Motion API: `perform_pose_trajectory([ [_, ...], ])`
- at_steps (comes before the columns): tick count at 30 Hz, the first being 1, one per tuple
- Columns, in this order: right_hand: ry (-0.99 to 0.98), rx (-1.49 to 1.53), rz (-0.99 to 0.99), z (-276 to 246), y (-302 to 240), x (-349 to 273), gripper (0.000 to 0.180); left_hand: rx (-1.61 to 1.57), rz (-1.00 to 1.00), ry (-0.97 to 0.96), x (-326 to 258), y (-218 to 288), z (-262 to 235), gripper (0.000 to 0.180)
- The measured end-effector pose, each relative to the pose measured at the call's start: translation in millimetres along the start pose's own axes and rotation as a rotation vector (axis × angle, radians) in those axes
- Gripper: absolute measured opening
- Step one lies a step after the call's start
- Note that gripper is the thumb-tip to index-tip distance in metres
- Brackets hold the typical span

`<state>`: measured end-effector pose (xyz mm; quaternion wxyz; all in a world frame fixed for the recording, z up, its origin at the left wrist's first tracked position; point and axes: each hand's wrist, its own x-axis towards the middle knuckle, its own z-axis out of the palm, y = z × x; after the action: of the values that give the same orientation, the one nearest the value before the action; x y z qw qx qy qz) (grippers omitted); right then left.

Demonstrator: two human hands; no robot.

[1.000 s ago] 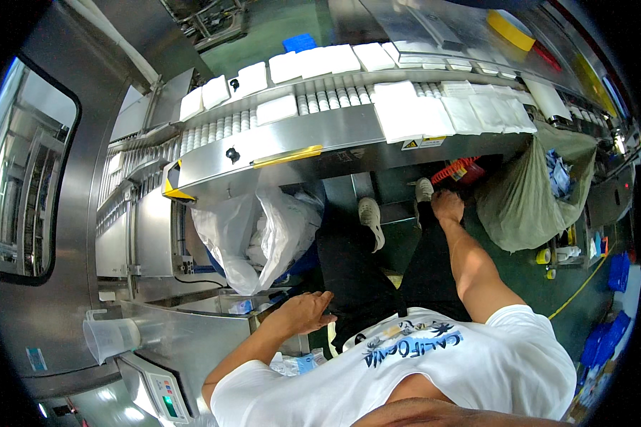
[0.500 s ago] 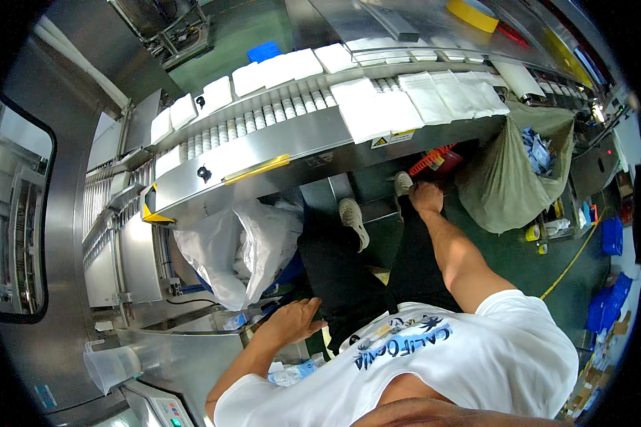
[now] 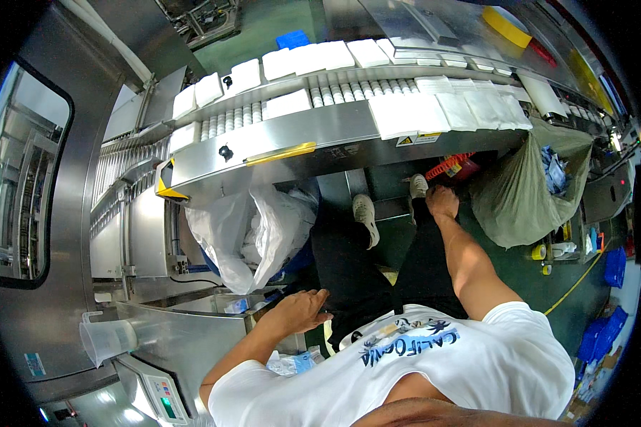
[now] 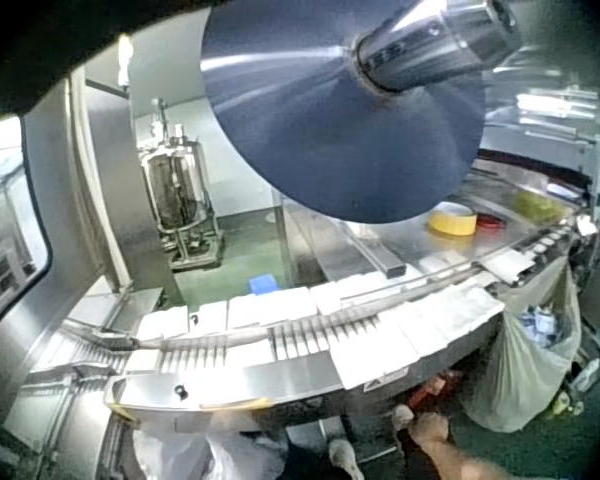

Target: The person handles white rectangular blocks moving along a conveyor belt in a factory setting. They pick up the blocks, inspect them, and place them back onto the line or into a plastic bag. The person also uses a red coiled air hose to clean the machinery.

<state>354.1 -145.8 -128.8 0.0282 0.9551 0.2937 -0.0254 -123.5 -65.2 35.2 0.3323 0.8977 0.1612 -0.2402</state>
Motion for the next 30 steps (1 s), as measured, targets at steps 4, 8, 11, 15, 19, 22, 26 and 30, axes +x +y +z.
perform_pose_trajectory([
  [4, 0.016, 0.025, 0.034, 1.3, 0.3, -0.1, 0.045, -0.018, 0.016, 0.015, 1.5, -2.2, 2.5, 0.064],
  [8, 0.000, 0.065, 0.044, -0.4, -1.0, 0.0, 0.037, -0.005, -0.005, 0.004, 0.9, -2.7, 3.0, 0.064],
  [11, 0.001, 0.079, 0.041, -0.7, -1.5, 0.5, 0.038, 0.007, 0.004, -0.006, 0.8, -1.6, 1.2, 0.065],
  [15, -0.018, 0.077, 0.039, 1.5, -0.2, 2.1, 0.040, -0.025, -0.026, -0.044, 2.0, 0.2, -1.9, 0.065],
  [19, -0.038, 0.048, 0.034, 3.8, 1.5, 3.4, 0.042, -0.042, -0.030, -0.047, 2.4, 0.3, -2.1, 0.067],
  [22, -0.028, 0.017, 0.032, 5.0, 2.0, 3.2, 0.041, -0.034, 0.016, 0.013, 2.2, -0.5, -0.4, 0.063],
  [26, 0.000, 0.018, 0.050, 5.7, 1.9, 2.9, 0.042, -0.036, -0.042, -0.078, 3.8, -2.0, 0.0, 0.066],
  [30, -0.047, 0.114, 0.066, 2.2, 1.1, 2.7, 0.043, -0.084, -0.069, -0.081, 3.8, -0.5, -2.6, 0.068],
])
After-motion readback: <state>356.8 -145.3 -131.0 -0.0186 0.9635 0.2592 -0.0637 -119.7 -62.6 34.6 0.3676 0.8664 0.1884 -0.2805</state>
